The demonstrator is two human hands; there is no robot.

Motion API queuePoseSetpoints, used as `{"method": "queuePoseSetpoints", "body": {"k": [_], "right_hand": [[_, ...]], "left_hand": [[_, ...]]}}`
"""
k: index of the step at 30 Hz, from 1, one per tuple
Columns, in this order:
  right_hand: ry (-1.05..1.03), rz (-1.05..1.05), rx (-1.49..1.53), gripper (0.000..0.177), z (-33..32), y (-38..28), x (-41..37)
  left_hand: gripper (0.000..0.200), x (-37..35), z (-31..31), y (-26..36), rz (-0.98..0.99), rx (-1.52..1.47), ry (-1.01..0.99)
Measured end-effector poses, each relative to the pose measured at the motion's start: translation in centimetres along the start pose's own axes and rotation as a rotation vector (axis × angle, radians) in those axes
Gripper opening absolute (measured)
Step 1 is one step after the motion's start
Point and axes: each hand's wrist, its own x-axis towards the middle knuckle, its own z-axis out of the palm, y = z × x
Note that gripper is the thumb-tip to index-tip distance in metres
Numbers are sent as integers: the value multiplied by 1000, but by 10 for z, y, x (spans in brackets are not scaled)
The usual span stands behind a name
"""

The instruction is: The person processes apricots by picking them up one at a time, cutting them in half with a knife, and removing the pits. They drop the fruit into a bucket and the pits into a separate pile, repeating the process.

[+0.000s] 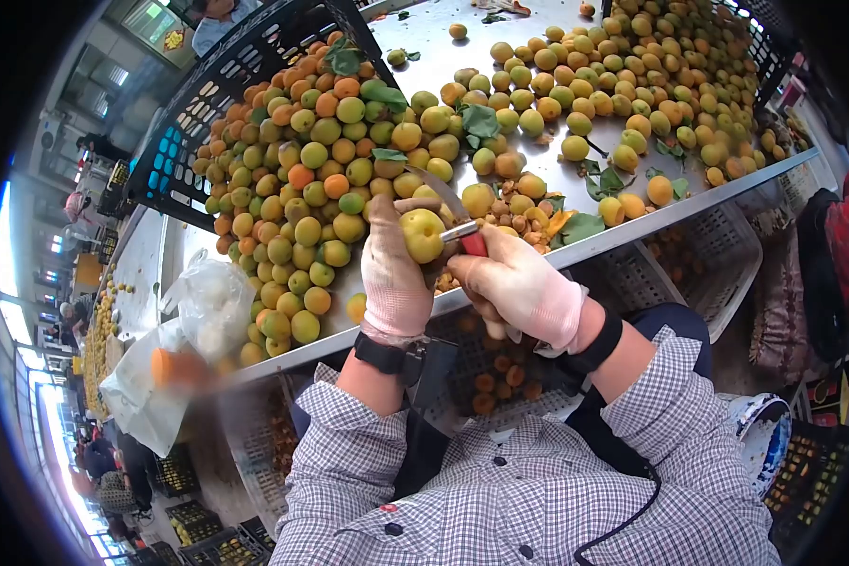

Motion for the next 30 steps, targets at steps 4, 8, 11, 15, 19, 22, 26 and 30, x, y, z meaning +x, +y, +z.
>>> {"method": "queuePoseSetpoints", "body": {"k": [4,8,11,15,19,22,26,30], "right_hand": [[193,-343,-494,28,1,20,8],[294,-449,-745,23,6,27,10],[343,-445,-791,20,8,29,12],[352,-426,-835,19,10,24,9],[341,-424,-870,22,9,31,13],[299,-403,-881,23,8,32,14],[320,-402,-824,22,7,32,18],[329,-410,-828,21,6,21,13]], "left_hand": [[63,-1,-1,4,-33,-56,39],[67,-1,0,1,12,-12,22],[68,-4,5,0,14,-27,35],[67,-7,10,1,-13,-76,85],[66,-8,9,0,60,7,51],[66,-4,3,-7,125,77,45],[59,0,-2,2,180,195,-46],[58,5,-9,2,196,198,-116]]}}
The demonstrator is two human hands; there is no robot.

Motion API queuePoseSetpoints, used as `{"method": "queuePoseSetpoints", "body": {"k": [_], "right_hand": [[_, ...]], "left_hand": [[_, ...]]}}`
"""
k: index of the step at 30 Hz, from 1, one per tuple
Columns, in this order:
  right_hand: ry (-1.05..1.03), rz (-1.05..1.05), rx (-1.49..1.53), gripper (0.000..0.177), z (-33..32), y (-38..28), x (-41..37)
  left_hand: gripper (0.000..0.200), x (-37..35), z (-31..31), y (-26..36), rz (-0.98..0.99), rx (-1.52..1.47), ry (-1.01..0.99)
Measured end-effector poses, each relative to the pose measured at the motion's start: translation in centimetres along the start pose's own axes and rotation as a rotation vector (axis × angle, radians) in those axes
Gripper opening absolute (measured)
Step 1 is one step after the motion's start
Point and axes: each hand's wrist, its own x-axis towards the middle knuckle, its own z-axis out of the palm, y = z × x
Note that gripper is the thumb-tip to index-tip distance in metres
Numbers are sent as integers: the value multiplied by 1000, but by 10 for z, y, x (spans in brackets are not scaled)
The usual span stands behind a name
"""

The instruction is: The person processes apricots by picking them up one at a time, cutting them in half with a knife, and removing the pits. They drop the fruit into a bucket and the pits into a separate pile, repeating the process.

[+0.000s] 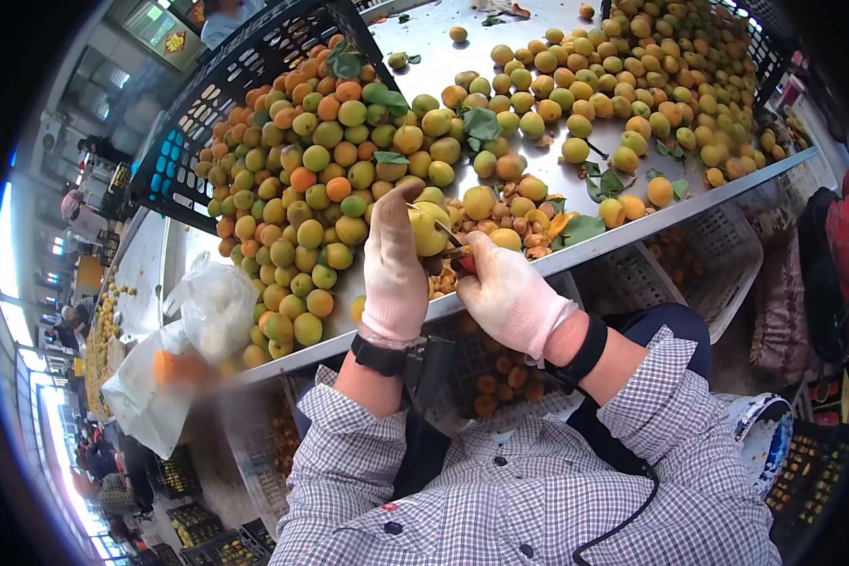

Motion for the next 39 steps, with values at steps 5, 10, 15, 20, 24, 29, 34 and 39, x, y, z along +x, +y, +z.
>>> {"method": "queuePoseSetpoints", "body": {"k": [5,10,15,20,24,29,34,39], "right_hand": [[39,7,-81,20,2,12,1],[-33,55,-106,19,-2,8,3],[-56,117,-77,21,4,14,5],[17,1,-38,25,1,16,4],[44,12,-80,22,5,19,0],[0,100,-180,24,5,12,3],[-2,105,-199,22,12,18,5],[39,105,-160,22,15,18,5]], "left_hand": [[71,-9,6,-1,-95,-263,-108],[69,-6,7,0,-104,-201,-40],[73,-2,2,6,-61,87,-30],[73,-5,6,16,-28,177,-34],[74,-4,4,10,-152,-168,-57],[76,-2,0,8,-134,-18,-10],[78,-2,-3,3,-87,80,-20],[76,-7,4,-4,-108,-199,-20]]}}
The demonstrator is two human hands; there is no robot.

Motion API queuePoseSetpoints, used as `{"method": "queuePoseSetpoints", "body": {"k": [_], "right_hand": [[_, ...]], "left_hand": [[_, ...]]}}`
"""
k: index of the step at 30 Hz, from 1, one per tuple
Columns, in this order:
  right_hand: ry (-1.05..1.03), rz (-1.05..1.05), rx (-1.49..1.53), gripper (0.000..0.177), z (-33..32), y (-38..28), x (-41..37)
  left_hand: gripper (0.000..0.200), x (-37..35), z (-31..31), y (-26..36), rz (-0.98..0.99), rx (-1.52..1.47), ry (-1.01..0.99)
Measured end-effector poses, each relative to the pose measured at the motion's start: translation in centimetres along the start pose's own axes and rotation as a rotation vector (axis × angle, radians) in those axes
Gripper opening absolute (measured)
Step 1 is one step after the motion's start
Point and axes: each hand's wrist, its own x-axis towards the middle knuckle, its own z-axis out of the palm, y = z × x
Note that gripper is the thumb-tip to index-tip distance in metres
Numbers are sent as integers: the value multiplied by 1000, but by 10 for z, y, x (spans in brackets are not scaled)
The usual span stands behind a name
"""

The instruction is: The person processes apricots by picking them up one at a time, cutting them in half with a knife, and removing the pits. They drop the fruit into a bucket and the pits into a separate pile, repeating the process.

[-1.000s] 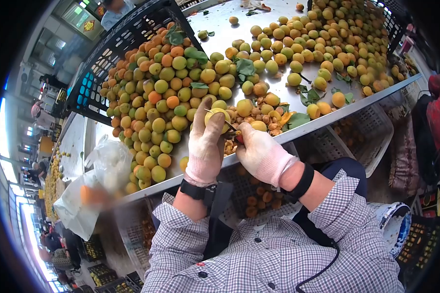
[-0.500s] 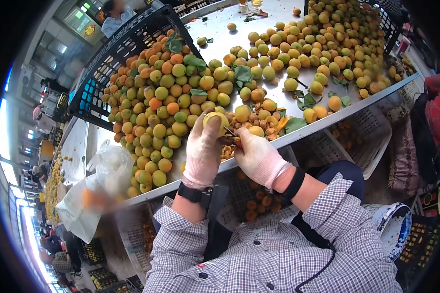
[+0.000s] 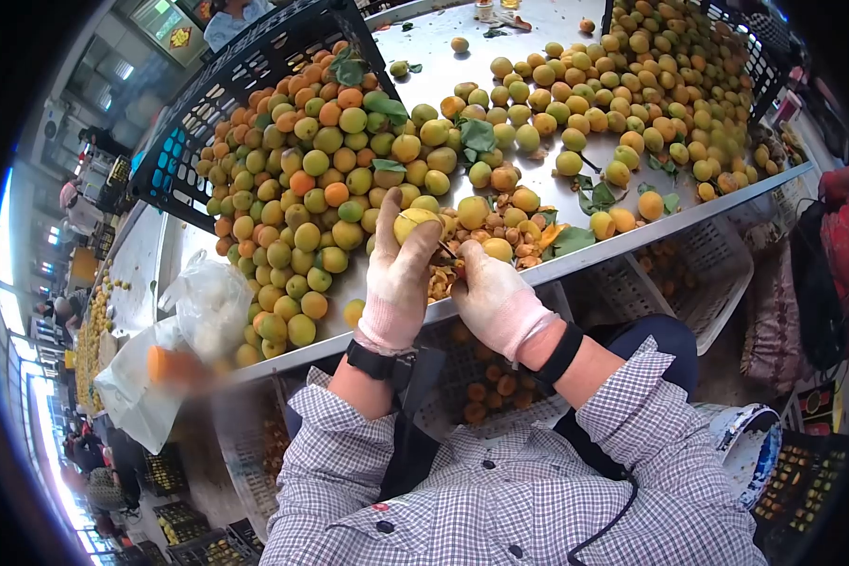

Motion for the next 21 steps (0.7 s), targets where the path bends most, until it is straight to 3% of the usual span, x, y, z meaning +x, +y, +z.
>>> {"method": "queuePoseSetpoints", "body": {"k": [6,8,11,12,14,15,16,18,19,20,21], "right_hand": [[1,-54,-10,22,-3,7,3],[-30,-58,-23,21,-13,5,7],[-19,-107,20,20,-15,6,7],[17,-152,70,20,-13,7,6],[53,-173,87,21,-5,10,4],[74,-161,74,21,-3,10,4],[96,-149,61,22,-2,10,5],[92,-142,45,18,-3,9,4],[90,-131,37,18,-3,9,3],[89,-121,28,18,-4,8,3],[90,-125,9,18,-5,5,3]], "left_hand": [[72,3,0,0,2,-85,7],[75,4,-3,10,58,418,-29],[81,8,-1,12,144,531,-6],[81,9,0,12,151,530,-5],[85,6,1,7,115,156,5],[75,4,5,3,50,-48,56],[75,4,3,2,58,-50,57],[59,5,-1,0,-105,-178,-41],[47,6,-3,2,-86,-165,-74],[47,7,-6,4,-76,-171,-70],[46,8,-8,8,-53,21,-84]]}}
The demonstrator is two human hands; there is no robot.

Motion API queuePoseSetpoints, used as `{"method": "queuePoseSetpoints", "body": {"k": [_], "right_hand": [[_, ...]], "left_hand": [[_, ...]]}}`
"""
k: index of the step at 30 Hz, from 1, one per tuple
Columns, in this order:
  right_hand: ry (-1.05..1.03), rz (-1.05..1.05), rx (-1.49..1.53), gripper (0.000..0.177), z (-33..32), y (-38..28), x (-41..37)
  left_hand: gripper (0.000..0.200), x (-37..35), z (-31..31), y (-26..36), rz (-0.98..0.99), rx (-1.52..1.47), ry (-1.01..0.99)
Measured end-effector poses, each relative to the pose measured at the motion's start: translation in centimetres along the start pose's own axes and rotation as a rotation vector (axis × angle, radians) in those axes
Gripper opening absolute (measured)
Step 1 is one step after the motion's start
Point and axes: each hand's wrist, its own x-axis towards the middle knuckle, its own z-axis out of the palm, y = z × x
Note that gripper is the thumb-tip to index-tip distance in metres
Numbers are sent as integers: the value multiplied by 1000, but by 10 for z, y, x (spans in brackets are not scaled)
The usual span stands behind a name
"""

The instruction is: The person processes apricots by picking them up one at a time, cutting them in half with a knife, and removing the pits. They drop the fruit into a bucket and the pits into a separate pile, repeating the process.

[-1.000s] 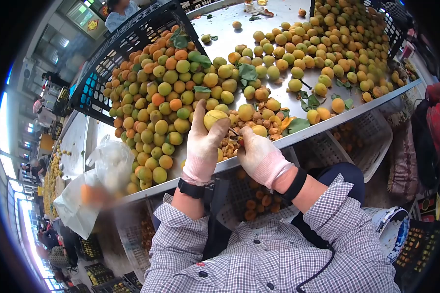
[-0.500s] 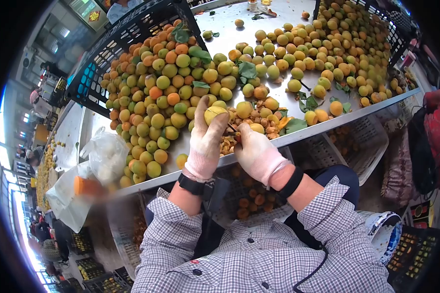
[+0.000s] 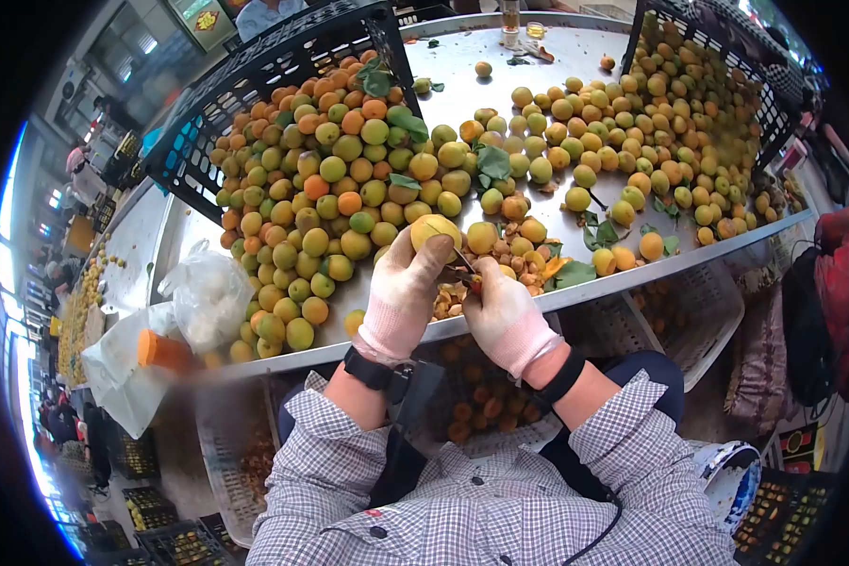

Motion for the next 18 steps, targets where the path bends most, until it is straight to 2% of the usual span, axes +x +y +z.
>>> {"method": "queuePoseSetpoints", "body": {"k": [1,2,4,6,13,14,15,17,18], "right_hand": [[-4,-8,-8,18,0,0,1],[-14,5,-27,19,-1,-1,2],[-30,14,-53,19,-3,-2,4],[-103,114,-38,33,-5,-4,5],[-143,35,-51,36,-9,5,9],[-97,-2,-22,31,-10,3,6],[-50,-42,7,26,-11,1,5],[-34,-74,28,27,-10,2,4],[-25,-63,-6,32,-8,5,3]], "left_hand": [[45,1,0,3,14,193,-8],[46,-3,6,4,-23,80,7],[47,-5,7,6,-21,120,29],[48,-5,7,6,-22,161,49],[56,-1,2,11,54,457,21],[56,-1,3,14,72,512,41],[56,-1,4,15,84,512,43],[52,-2,3,11,-99,47,27],[47,-1,0,11,-178,43,1]]}}
